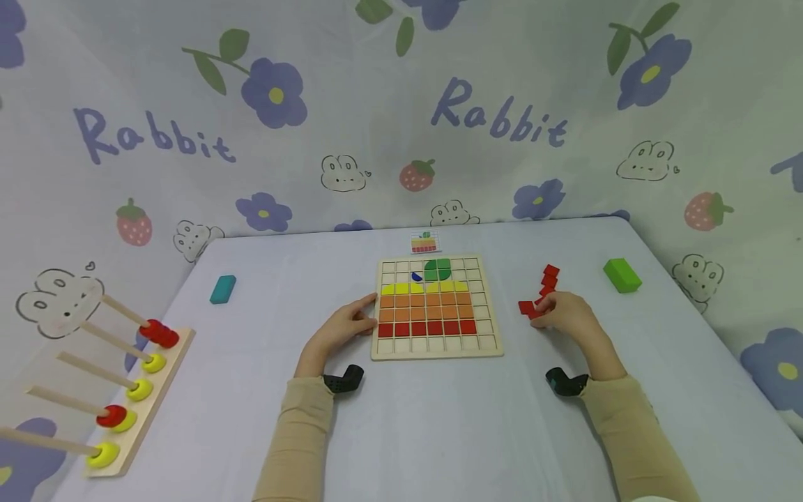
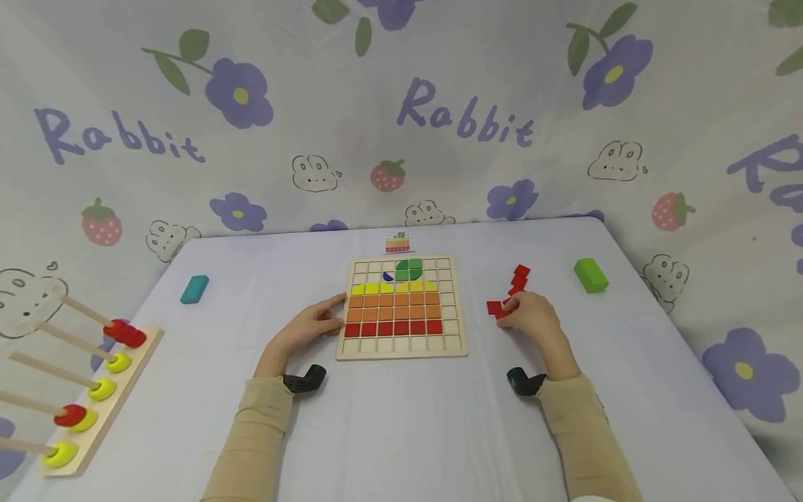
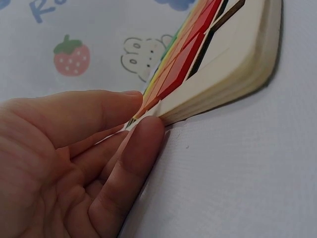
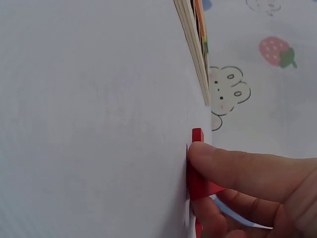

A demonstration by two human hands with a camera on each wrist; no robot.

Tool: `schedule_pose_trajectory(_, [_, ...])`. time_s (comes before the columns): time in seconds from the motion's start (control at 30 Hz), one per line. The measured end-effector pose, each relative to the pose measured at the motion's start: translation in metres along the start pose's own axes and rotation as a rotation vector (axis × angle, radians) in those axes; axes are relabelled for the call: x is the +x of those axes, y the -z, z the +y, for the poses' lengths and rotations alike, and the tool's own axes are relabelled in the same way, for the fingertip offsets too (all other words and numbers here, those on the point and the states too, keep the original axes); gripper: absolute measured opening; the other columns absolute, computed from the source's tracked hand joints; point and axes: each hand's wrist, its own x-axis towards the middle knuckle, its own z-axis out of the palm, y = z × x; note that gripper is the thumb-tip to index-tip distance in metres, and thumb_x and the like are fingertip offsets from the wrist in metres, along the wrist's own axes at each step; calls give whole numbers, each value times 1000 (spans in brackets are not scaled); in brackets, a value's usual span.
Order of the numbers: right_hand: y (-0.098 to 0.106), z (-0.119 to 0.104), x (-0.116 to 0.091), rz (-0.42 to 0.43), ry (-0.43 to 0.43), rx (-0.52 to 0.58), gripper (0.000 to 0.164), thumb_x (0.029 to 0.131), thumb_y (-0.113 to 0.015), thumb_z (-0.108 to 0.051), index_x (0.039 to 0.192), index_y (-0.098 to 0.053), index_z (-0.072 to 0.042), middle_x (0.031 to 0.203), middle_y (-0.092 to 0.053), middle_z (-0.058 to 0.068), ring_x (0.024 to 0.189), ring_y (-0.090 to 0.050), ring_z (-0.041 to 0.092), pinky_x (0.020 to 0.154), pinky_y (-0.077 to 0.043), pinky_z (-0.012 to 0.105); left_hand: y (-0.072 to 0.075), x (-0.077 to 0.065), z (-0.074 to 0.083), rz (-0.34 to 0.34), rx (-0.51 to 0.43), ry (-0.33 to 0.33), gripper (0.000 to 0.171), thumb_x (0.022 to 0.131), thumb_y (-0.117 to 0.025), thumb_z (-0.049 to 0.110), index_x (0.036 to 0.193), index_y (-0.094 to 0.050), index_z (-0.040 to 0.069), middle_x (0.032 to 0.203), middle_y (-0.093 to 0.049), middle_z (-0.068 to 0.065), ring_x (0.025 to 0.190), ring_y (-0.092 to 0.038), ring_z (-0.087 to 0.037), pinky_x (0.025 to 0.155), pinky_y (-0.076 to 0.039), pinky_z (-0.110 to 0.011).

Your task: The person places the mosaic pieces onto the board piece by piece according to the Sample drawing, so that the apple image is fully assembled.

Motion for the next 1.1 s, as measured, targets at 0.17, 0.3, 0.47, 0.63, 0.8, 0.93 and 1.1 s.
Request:
schedule_pose_trajectory(0.17, [-1,-8,0,-11,29,120,25,79,-71,-17,94,-61,-1,84,-59,9,78,-52,21,64,-44,29,0,-1,1,-1,-10,-1,61,88,-62,22,143,-36,15,85,-58,-7,74,-53,-15,71,-41,-27])
schedule_pose_trajectory(0.3, [-6,-25,-1,-60,51,310,30,83,-69,-18,104,-61,1,86,-62,5,78,-56,19,67,-46,26,-2,0,3,-6,-17,2,61,88,-62,22,143,-37,17,84,-58,-7,74,-54,-15,71,-41,-27])
schedule_pose_trajectory(0.47, [-28,-60,0,-121,92,429,31,84,-67,-19,108,-63,1,92,-65,7,81,-58,18,73,-49,29,-4,3,5,-11,-28,1,60,88,-61,21,143,-36,18,84,-57,-7,74,-53,-14,71,-42,-26])
schedule_pose_trajectory(0.63, [-65,-108,1,-180,106,461,21,83,-69,-16,100,-69,-5,95,-65,6,83,-58,16,76,-49,29,-3,3,2,-10,-47,2,61,89,-61,21,143,-36,16,86,-57,-8,75,-53,-15,71,-42,-27])
schedule_pose_trajectory(0.8, [-103,-147,0,-251,192,442,11,81,-71,-13,90,-72,-8,87,-64,3,81,-55,16,72,-46,25,0,2,1,-6,-42,-1,60,89,-61,21,143,-36,15,85,-58,-8,74,-54,-14,71,-42,-27])
schedule_pose_trajectory(0.93, [-124,-163,1,-293,251,395,4,82,-70,-13,85,-72,-10,82,-64,0,74,-51,15,59,-40,23,1,1,0,-8,-40,-1,60,88,-61,19,143,-37,17,82,-59,-7,73,-56,-13,73,-42,-26])
schedule_pose_trajectory(1.1, [-135,-175,-1,-286,327,327,4,81,-70,-11,84,-71,-8,79,-63,1,70,-50,15,56,-41,22,2,0,0,-4,-44,-5,59,88,-61,18,143,-37,17,82,-60,-7,73,-57,-14,75,-42,-27])
